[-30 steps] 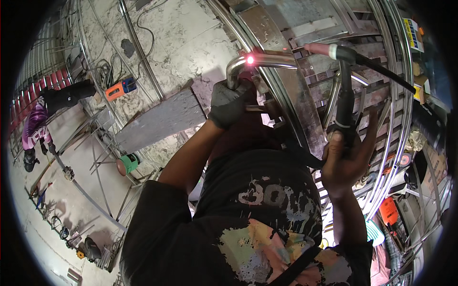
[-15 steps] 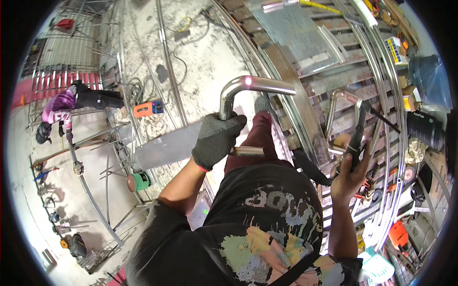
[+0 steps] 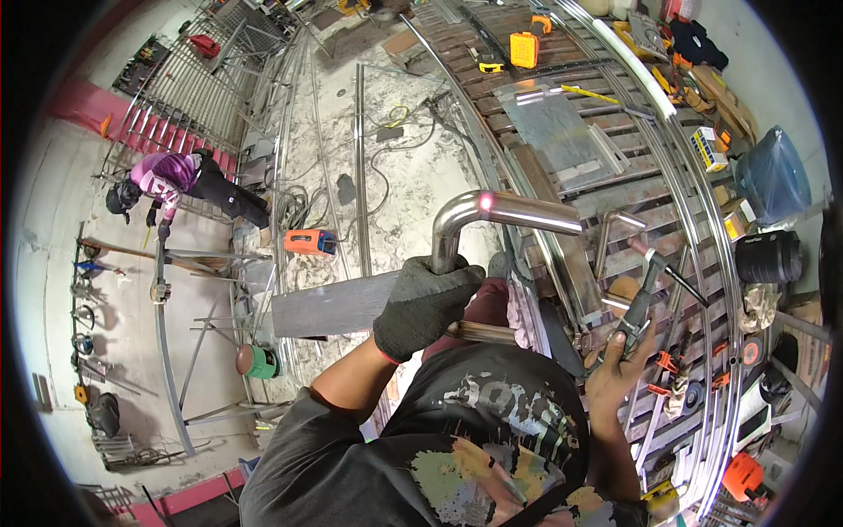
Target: TIG weld together stainless steel pipe joints for a handrail assembly.
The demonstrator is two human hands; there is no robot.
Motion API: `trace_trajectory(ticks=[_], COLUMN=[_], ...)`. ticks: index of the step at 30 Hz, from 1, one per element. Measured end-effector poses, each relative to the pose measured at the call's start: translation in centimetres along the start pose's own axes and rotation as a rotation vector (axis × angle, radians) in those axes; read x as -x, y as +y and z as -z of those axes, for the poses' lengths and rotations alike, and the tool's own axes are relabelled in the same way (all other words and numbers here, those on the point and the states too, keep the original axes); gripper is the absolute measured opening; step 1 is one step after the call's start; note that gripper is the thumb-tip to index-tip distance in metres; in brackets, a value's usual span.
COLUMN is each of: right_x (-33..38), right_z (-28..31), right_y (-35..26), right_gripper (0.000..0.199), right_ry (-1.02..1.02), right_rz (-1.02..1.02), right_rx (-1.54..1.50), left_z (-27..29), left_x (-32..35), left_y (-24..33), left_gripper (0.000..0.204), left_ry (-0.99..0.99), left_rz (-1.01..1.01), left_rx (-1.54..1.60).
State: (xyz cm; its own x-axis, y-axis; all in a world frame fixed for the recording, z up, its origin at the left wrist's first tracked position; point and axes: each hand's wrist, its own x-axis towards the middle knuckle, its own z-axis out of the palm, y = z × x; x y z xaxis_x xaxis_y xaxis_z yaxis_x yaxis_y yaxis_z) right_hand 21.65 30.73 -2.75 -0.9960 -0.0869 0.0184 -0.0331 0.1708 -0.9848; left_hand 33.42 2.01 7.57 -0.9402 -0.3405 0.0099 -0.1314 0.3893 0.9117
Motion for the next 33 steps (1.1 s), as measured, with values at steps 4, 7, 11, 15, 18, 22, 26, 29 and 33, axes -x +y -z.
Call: trace_trajectory(ticks=[4,7,11,15,18,22,26,29,33], right_x=[1.7,2.5,2.5,2.8,2.9,2.8,2.7,2.7,2.5], right_z=[0.2,-0.4,0.1,-0.1,0.0,0.0,0.0,-0.4,-0.5], right_y=[0.0,-0.2,0.1,-1.2,-0.2,-0.3,0.4,0.9,0.4], right_gripper=[0.061,0.062,0.064,0.065,0.065,0.065,0.064,0.06,0.06], right_ry=[-0.064,-0.132,-0.184,-0.195,-0.227,-0.209,-0.182,-0.163,-0.174], right_rz=[0.0,0.0,-0.004,0.087,0.083,0.102,0.054,0.034,0.051], right_rx=[-0.055,-0.092,-0.104,-0.127,-0.119,-0.133,-0.095,-0.153,-0.181], left_z=[-0.5,-1.7,-0.1,-0.4,1.5,1.6,1.8,2.0,1.9], left_x=[1.7,3.0,4.5,5.2,5.2,5.2,5.1,5.0,4.6], left_y=[0.8,0.3,3.5,5.1,6.7,8.3,8.4,8.6,9.0], left_gripper=[0.019,0.041,0.057,0.034,0.035,0.036,0.041,0.044,0.042], left_ry=[0.028,0.129,0.22,0.465,0.511,0.546,0.559,0.555,0.592], left_rz=[0.099,0.02,0.142,-0.105,-0.318,-0.297,-0.319,-0.303,-0.355], left_rx=[0.15,0.865,0.598,0.157,-0.503,-0.711,-0.872,-0.981,-1.037])
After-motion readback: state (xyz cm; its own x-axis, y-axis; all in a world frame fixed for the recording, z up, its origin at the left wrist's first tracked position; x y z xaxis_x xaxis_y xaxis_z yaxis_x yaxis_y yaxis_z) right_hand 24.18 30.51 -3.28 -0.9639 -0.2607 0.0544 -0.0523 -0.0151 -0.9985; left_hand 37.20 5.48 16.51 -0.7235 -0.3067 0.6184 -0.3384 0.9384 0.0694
